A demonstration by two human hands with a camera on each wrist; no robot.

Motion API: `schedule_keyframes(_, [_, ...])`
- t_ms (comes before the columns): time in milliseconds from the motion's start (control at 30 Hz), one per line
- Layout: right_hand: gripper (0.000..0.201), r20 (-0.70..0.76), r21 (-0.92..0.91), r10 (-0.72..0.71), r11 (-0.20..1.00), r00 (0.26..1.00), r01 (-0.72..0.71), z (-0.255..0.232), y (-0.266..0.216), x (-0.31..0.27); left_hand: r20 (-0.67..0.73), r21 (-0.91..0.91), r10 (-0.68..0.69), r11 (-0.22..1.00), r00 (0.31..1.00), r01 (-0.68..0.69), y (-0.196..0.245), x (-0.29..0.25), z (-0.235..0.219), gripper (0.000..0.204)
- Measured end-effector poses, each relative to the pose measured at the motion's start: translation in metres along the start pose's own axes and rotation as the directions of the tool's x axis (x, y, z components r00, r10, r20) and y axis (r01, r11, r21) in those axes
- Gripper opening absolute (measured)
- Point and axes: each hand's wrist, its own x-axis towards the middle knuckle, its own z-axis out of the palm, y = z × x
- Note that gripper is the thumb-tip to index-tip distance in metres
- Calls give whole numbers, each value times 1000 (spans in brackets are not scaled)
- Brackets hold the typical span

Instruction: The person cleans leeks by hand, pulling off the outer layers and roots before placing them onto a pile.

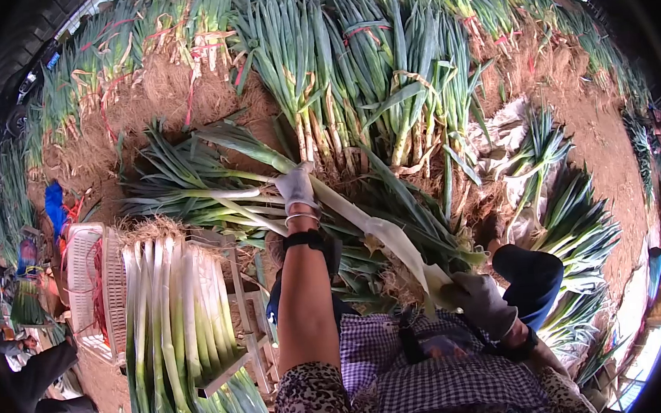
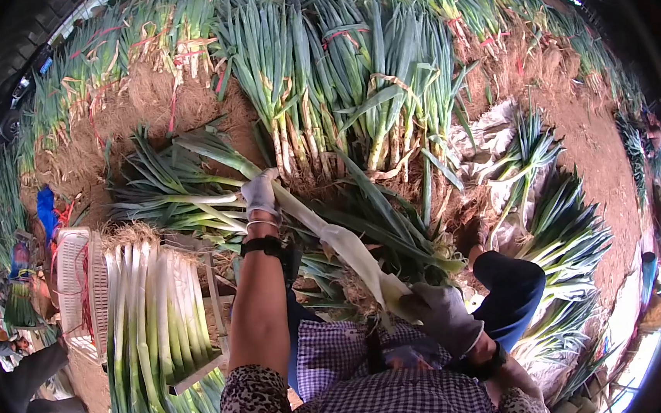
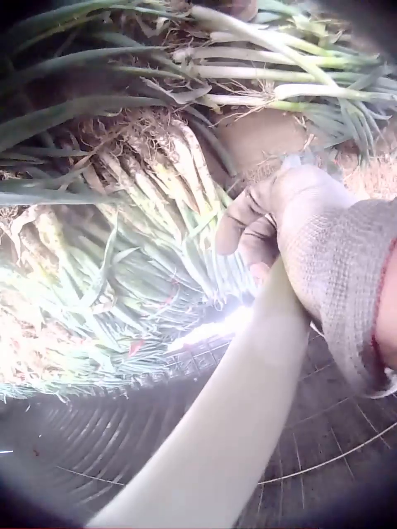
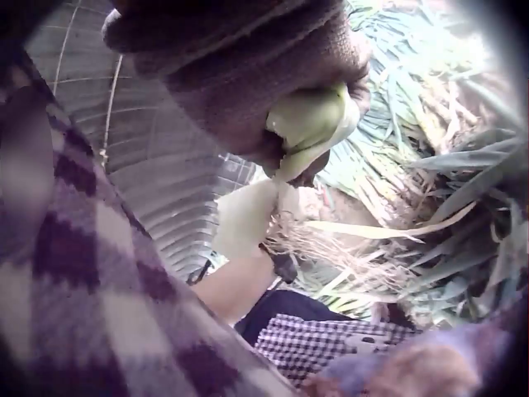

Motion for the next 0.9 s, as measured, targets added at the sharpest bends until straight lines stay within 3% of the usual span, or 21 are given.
schedule_keyframes(100, [16,48,-58,3,998,999,-1,-16,-7,-7,-105,100,23,995,994,-13,-3,-7,7,29])
schedule_keyframes(200, [15,64,-129,35,991,997,-27,-20,1,-23,-104,132,13,991,995,1,-1,-17,9,30])
schedule_keyframes(333, [15,23,-41,70,997,997,-69,-37,5,-47,-154,201,61,979,986,-29,-22,15,-3,27])
schedule_keyframes(400, [18,100,-160,193,971,976,-176,-64,14,-54,-182,186,84,981,980,-49,-30,42,-19,25])
schedule_keyframes(467, [38,156,-290,152,952,976,-102,-55,18,-26,-192,238,34,971,981,13,-7,19,-13,24])
schedule_keyframes(533, [63,157,-157,-45,985,987,70,-31,-23,34,-215,193,47,981,975,-5,4,-8,5,27])
schedule_keyframes(567, [79,238,-214,-63,970,969,116,-9,-9,61,-229,300,113,953,967,-40,11,-20,10,29])
schedule_keyframes(600, [76,259,-316,49,948,965,36,7,-32,89,-234,406,180,911,955,-72,18,-30,15,31])
schedule_keyframes(633, [59,225,-351,-180,902,958,252,34,-24,114,-228,509,244,855,942,-98,20,-36,18,33])
schedule_keyframes(733, [37,178,-367,-268,875,947,316,71,11,139,-254,386,281,907,926,-170,0,-6,13,36])
schedule_keyframes(767, [30,33,-391,-407,836,913,386,72,20,133,-257,461,300,873,919,-156,-3,-1,11,36])
schedule_keyframes(867, [27,56,-427,-328,846,943,319,49,32,103,-286,392,257,910,923,-131,0,-3,16,36])
schedule_keyframes(900, [25,-25,-385,-392,853,920,353,42,27,92,-296,369,224,923,929,-106,3,-10,21,35])
